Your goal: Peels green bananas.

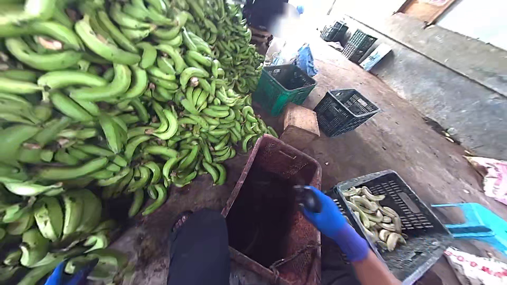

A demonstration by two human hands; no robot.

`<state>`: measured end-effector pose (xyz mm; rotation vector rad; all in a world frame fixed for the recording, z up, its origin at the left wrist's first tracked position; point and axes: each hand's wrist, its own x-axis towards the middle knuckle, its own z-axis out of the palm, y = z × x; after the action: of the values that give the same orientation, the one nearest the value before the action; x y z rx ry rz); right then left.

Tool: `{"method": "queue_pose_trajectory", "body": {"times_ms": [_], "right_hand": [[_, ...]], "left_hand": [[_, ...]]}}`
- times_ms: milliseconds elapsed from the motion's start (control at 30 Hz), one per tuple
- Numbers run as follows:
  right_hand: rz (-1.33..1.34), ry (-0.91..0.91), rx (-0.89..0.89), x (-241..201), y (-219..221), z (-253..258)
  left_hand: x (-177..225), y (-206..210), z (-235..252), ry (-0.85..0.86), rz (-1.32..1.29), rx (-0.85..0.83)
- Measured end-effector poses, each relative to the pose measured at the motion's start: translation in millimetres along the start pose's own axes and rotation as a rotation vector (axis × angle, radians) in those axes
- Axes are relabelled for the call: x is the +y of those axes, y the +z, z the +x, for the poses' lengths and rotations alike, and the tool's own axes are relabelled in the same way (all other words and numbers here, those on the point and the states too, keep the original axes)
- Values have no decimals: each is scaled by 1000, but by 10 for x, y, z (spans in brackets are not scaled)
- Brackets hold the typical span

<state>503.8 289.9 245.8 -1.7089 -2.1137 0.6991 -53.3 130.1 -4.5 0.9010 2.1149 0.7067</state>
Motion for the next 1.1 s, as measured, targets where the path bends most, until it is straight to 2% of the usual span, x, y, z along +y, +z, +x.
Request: {"method": "queue_pose_trajectory", "body": {"times_ms": [100,200,300,400,467,533,667,733,800,900,967,1033,1100], "right_hand": [[-56,-307,-102,-157,213,244],[-86,-595,-17,-258,407,329],[-126,-755,171,-247,469,280],[-177,-801,392,-169,365,186],[-223,-808,467,-92,292,144],[-218,-784,449,-51,254,130],[-108,-631,341,29,347,211],[17,-577,226,64,364,243],[110,-538,139,33,336,282],[257,-304,-33,4,323,348],[219,-214,-113,-17,285,439],[226,-226,-148,-5,233,417],[361,-326,-181,10,189,177]], "left_hand": [[1097,-39,154,242,-472,93],[2600,29,25,364,-629,103],[3843,254,-280,441,-651,-105],[4522,724,-635,578,-535,-419],[4662,1148,-794,624,-519,-604],[4695,1532,-856,543,-673,-731],[4470,2064,-590,381,-850,-790],[4458,2110,-558,366,-813,-712],[4548,2047,-551,408,-643,-589],[4555,2079,-353,518,-323,-421],[4541,2184,-209,524,-192,-377],[4531,2184,-114,508,-102,-313],[4377,1976,224,479,-86,-134]]}}
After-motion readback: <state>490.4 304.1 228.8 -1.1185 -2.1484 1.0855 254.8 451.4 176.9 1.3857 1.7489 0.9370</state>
